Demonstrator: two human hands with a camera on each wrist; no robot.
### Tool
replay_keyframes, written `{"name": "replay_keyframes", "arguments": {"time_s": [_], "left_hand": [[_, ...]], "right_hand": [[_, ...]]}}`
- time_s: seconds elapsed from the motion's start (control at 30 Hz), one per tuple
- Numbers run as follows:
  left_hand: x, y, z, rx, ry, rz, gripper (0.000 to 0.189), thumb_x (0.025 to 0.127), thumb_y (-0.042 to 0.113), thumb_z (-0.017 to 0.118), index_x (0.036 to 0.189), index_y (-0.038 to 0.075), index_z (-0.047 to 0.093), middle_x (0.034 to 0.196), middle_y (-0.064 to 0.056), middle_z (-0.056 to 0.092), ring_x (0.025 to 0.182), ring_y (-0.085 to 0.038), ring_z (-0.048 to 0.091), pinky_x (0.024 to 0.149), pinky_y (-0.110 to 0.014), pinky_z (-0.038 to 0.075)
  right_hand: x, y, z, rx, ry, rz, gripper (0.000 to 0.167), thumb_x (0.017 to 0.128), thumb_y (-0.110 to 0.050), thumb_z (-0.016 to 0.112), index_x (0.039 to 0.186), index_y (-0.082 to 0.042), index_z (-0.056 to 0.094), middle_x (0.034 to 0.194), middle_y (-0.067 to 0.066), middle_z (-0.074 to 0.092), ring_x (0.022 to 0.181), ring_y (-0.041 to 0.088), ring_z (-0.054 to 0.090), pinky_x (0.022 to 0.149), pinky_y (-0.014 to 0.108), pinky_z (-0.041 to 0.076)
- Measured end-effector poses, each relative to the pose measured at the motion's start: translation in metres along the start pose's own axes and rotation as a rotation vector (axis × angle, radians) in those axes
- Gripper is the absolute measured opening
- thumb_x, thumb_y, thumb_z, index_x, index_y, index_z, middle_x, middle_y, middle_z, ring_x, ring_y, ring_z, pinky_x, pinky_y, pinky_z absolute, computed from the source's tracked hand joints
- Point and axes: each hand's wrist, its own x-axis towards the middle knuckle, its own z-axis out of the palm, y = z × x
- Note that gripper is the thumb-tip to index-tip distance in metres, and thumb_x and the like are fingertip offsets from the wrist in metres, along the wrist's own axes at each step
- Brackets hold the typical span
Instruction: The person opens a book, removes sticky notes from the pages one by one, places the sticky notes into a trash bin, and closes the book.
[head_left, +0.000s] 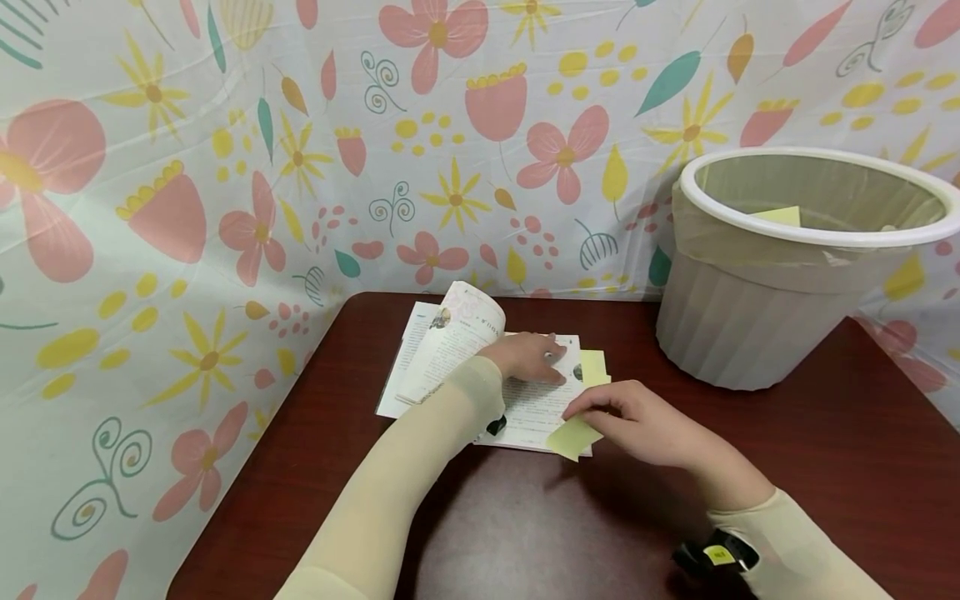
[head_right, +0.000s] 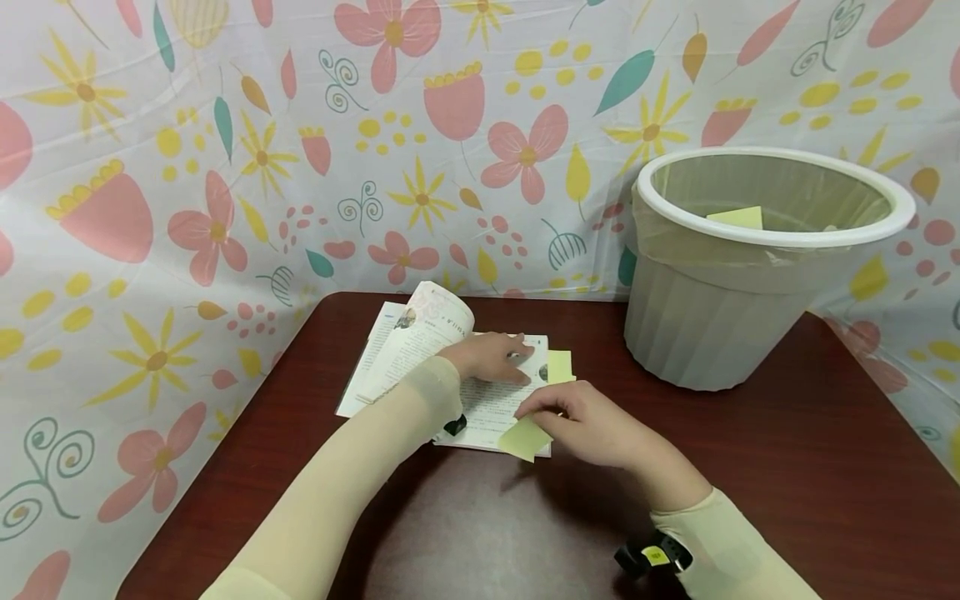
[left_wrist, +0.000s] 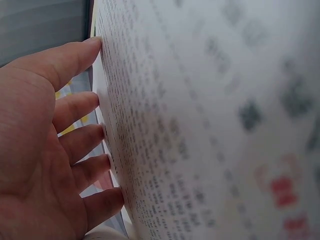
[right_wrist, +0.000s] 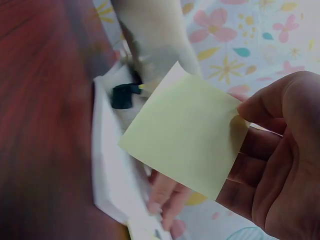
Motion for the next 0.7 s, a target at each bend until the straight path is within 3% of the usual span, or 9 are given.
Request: {"name": "replay_keyframes", "arguments": {"time_s": [0.33, 0.57, 0.7], "left_hand": [[-0.004, -0.002, -0.002, -0.017, 0.006, -0.008, 0.067, 0.092, 0.062, 0.066, 0.153, 0.045, 0.046, 0.17, 0.012, 0.029, 0.158, -0.016, 0.029, 0.126, -0.041, 0.03], [-0.002, -0.006, 0.0, -0.052, -0.009, 0.002, 0.066, 0.092, 0.063, 0.065, 0.153, 0.046, 0.045, 0.171, 0.011, 0.027, 0.159, -0.017, 0.026, 0.127, -0.042, 0.03], [-0.003, -0.007, 0.0, -0.062, -0.009, 0.014, 0.066, 0.093, 0.062, 0.065, 0.153, 0.044, 0.045, 0.171, 0.011, 0.026, 0.16, -0.017, 0.024, 0.127, -0.042, 0.028]], "right_hand": [[0.007, -0.027, -0.045, -0.076, 0.041, -0.117, 0.028, 0.101, -0.002, 0.059, 0.105, -0.025, 0.075, 0.089, -0.009, 0.073, 0.075, 0.006, 0.062, 0.068, 0.02, 0.051], [0.019, -0.07, -0.106, -0.238, 0.053, -0.159, 0.037, 0.102, -0.001, 0.055, 0.104, -0.033, 0.074, 0.098, -0.016, 0.072, 0.086, 0.004, 0.063, 0.078, 0.015, 0.047], [0.029, -0.09, -0.143, -0.305, 0.077, -0.177, 0.037, 0.102, 0.001, 0.053, 0.103, -0.029, 0.074, 0.099, -0.013, 0.071, 0.088, 0.005, 0.059, 0.078, 0.015, 0.043]]}}
